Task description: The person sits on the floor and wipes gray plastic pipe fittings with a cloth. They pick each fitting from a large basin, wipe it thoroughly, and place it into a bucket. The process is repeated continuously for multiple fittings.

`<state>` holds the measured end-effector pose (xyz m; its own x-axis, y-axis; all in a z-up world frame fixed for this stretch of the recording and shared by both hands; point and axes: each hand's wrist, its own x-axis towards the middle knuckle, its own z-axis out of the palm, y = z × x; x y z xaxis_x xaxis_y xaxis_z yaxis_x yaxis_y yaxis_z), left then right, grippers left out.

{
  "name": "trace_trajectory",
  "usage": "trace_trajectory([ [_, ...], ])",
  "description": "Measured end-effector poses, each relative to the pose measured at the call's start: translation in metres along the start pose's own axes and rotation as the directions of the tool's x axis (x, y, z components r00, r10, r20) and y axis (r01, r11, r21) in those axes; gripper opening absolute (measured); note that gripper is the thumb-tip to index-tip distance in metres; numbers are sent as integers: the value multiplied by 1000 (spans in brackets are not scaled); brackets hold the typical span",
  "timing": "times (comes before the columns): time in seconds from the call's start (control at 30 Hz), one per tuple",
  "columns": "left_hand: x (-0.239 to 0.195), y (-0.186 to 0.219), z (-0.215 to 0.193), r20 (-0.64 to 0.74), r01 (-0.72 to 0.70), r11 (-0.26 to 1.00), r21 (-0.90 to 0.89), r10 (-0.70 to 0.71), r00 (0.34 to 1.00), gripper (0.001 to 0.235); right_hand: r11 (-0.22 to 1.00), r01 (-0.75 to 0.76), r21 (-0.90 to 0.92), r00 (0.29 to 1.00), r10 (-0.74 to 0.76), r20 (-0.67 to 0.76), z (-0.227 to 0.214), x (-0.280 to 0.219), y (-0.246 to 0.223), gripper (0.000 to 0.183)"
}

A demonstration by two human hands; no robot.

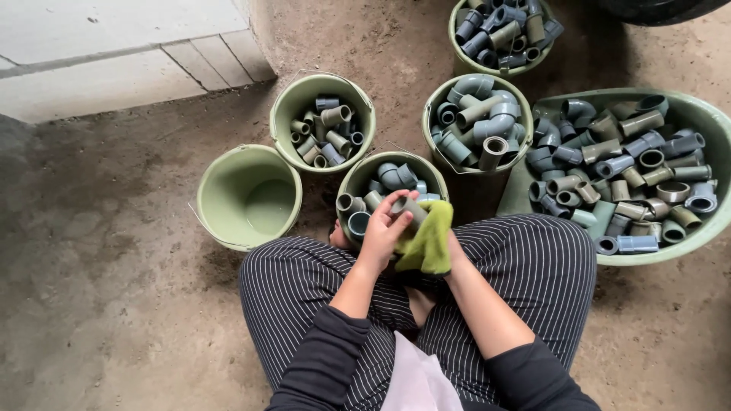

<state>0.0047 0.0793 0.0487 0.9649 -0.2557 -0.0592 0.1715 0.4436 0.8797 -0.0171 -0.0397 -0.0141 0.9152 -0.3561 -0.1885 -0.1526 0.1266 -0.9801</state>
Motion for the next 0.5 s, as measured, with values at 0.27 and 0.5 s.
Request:
trace_trajectory([
  [0.27, 7, 69, 36, 3, -184, 458, 870, 369, 929, 56, 999, -27, 31, 1000, 26, 17, -4, 4, 7, 32],
  [0.5, -20, 216, 107, 604, -728, 215, 651, 434, 669, 20, 994, -106, 7, 989, 105, 102, -49, 9, 95, 35],
])
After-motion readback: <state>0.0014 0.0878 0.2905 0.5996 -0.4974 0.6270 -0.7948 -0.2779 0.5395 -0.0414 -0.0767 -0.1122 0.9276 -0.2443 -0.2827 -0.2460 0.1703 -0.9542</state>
